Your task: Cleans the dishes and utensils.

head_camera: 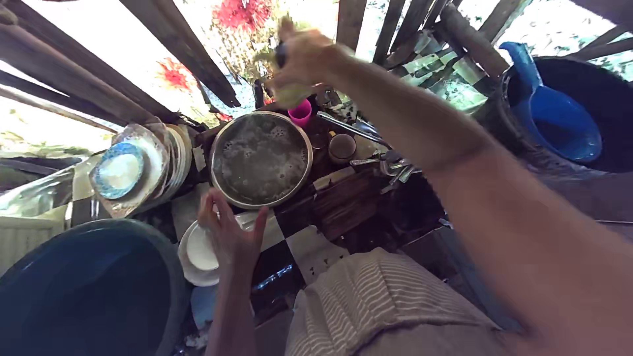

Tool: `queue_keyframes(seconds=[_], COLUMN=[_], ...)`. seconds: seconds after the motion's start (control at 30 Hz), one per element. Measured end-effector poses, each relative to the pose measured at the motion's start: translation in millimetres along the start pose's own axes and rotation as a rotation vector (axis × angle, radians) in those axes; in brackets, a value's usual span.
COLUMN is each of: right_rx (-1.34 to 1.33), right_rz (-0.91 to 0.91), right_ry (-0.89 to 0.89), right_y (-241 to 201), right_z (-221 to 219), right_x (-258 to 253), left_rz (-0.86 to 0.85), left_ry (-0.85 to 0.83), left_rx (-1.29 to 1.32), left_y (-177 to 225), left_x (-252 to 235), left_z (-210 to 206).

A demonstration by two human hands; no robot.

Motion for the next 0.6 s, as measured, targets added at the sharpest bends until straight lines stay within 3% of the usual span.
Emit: queue_keyframes(seconds=[0.07, 0.13, 0.23, 0.3, 0.37, 0.43, 0.53, 0.6], right_rx=[-0.050, -0.159, -0.285, -0.369, -0.385, -0.574, -0.832, -1.042], right_rz=[0.078, 0.056, 0.004, -0.004, 0.037, -0.158, -0.347, -0.452], right_ry=[-0.148, -0.336, -0.631, -0.732, -0.720, -0.634, -0.280, -0.317], right_y=[-61, -88, -82, -61, -43, -13, 28, 34], right_z=[-48, -112, -194, -241, -285, -297, -298, -317], right_x=[-3, -5, -3, -9, -24, -32, -55, -63], left_rz=[-0.043, -0.016, 0.116, 0.197, 0.197, 0.213, 0.298, 0.329], left_ry=[0.149, 0.158, -0.035, -0.178, -0.294, -0.408, -0.478, -0.513], left_rx=[0.039, 0.014, 0.078, 0.174, 0.200, 0.144, 0.127, 0.125], left_y=[3, -14, -52, -84, -106, -116, -121, -120], left_x=[-52, -91, -117, -117, -114, -111, -109, -112], left_z=[-7, -32, -93, -140, -179, -204, -212, -211])
Point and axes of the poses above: each hand's wrist, its own x-axis away from the middle knuckle, its own z-axis out of the back of the hand, y = z × x, the point moved 10 cm from there along -x, towards the middle knuckle, and after that the axes turned 14 degrees about -z, right-handed, at the moved point
